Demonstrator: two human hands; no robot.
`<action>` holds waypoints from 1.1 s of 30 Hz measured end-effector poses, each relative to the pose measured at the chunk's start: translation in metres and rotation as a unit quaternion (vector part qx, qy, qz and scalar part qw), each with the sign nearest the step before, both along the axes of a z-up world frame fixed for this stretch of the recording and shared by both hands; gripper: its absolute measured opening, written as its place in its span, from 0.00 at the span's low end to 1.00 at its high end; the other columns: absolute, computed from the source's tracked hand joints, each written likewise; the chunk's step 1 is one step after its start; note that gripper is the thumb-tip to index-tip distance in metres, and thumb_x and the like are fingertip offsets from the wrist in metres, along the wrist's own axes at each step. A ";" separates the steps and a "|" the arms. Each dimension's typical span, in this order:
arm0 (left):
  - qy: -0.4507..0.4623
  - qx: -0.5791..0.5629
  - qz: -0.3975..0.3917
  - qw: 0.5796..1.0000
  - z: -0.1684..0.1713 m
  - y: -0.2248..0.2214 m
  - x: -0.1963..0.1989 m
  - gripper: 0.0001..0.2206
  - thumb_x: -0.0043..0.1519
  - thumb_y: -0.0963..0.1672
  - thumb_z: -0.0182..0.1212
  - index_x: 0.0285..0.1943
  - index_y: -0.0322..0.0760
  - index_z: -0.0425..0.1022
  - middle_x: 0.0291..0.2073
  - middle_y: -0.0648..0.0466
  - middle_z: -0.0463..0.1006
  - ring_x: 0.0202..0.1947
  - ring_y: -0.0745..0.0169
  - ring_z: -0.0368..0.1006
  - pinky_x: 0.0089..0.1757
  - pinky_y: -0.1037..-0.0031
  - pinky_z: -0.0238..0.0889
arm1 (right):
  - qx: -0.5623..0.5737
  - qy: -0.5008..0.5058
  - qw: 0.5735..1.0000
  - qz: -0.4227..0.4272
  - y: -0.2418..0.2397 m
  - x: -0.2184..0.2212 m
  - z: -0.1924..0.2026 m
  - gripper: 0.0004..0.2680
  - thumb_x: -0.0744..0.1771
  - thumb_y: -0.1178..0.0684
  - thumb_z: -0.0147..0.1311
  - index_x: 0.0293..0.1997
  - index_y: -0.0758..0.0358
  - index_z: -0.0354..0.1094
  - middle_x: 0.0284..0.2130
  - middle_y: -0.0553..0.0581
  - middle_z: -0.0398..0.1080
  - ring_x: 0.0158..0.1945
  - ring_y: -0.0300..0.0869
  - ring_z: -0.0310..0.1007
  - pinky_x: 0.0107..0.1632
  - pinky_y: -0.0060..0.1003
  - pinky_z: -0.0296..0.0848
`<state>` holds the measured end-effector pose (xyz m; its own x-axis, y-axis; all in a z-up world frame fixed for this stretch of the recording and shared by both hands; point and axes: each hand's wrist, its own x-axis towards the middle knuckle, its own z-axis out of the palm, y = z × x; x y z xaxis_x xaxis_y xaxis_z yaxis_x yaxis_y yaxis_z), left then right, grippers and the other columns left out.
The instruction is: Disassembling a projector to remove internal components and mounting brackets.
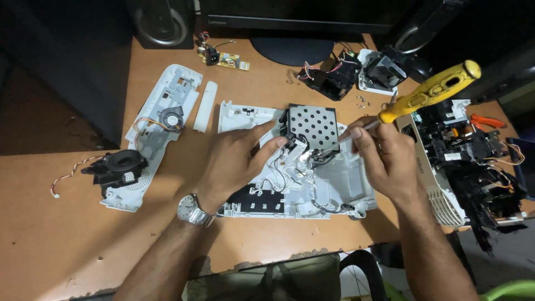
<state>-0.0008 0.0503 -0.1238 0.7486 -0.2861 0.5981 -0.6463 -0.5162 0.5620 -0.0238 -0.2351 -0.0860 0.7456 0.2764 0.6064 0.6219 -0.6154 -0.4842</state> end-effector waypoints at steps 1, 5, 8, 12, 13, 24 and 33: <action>0.000 -0.001 -0.001 1.000 0.000 -0.001 0.001 0.17 0.66 0.51 0.60 0.53 0.34 0.80 0.10 0.54 0.73 0.15 0.63 0.71 0.23 0.76 0.62 | -0.001 0.000 1.000 -0.001 -0.002 -0.001 -0.001 0.04 0.71 0.63 0.49 0.38 0.69 0.68 0.23 0.59 0.74 0.20 0.47 0.71 0.27 0.36 0.68; 0.006 0.015 0.005 1.000 0.001 -0.001 0.001 0.18 0.68 0.51 0.56 0.52 0.33 0.81 0.09 0.55 0.73 0.14 0.64 0.70 0.22 0.77 0.61 | 0.010 0.020 1.000 -0.014 -0.011 -0.006 -0.010 0.04 0.71 0.65 0.47 0.40 0.70 0.67 0.25 0.60 0.75 0.20 0.46 0.71 0.26 0.36 0.67; 0.013 0.024 0.008 1.000 0.001 -0.001 0.001 0.18 0.68 0.51 0.55 0.52 0.33 0.81 0.09 0.55 0.73 0.13 0.65 0.71 0.22 0.77 0.61 | 0.014 0.027 0.999 -0.023 -0.020 -0.006 -0.023 0.04 0.71 0.64 0.47 0.40 0.71 0.67 0.23 0.61 0.74 0.19 0.46 0.69 0.24 0.37 0.66; 0.039 0.021 0.002 0.999 0.002 -0.001 0.001 0.18 0.68 0.50 0.54 0.51 0.32 0.81 0.09 0.54 0.73 0.13 0.63 0.71 0.22 0.76 0.61 | 0.014 0.029 0.999 -0.037 -0.017 -0.009 -0.021 0.04 0.71 0.63 0.49 0.42 0.70 0.69 0.19 0.59 0.72 0.18 0.46 0.68 0.25 0.36 0.65; 0.039 0.021 0.001 0.999 0.003 -0.001 0.001 0.18 0.68 0.50 0.54 0.51 0.32 0.81 0.09 0.54 0.73 0.13 0.63 0.71 0.22 0.76 0.61 | 0.014 0.029 0.999 -0.038 -0.018 -0.009 -0.024 0.04 0.71 0.63 0.49 0.42 0.70 0.69 0.19 0.59 0.72 0.18 0.46 0.68 0.25 0.36 0.65; -0.025 0.000 -0.056 0.998 0.005 -0.003 -0.002 0.09 0.66 0.44 0.57 0.48 0.39 0.83 0.14 0.55 0.75 0.19 0.59 0.75 0.26 0.75 0.67 | 0.035 0.036 0.999 -0.007 -0.015 -0.015 -0.021 0.04 0.71 0.64 0.47 0.43 0.71 0.68 0.24 0.61 0.74 0.20 0.46 0.70 0.27 0.37 0.67; -0.039 -0.060 -0.136 0.988 0.009 -0.014 -0.017 0.08 0.58 0.43 0.68 0.46 0.40 0.82 0.21 0.53 0.77 0.27 0.53 0.77 0.31 0.66 0.71 | 0.067 0.000 0.997 0.050 0.022 -0.018 0.019 0.07 0.71 0.65 0.46 0.34 0.71 0.67 0.23 0.61 0.74 0.19 0.43 0.70 0.25 0.32 0.65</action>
<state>-0.0176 0.0365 -0.1150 0.6034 -0.3943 0.6932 -0.7963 -0.2504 0.5507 -0.0421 -0.2133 -0.0672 0.7189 0.2661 0.6422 0.6764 -0.4809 -0.5579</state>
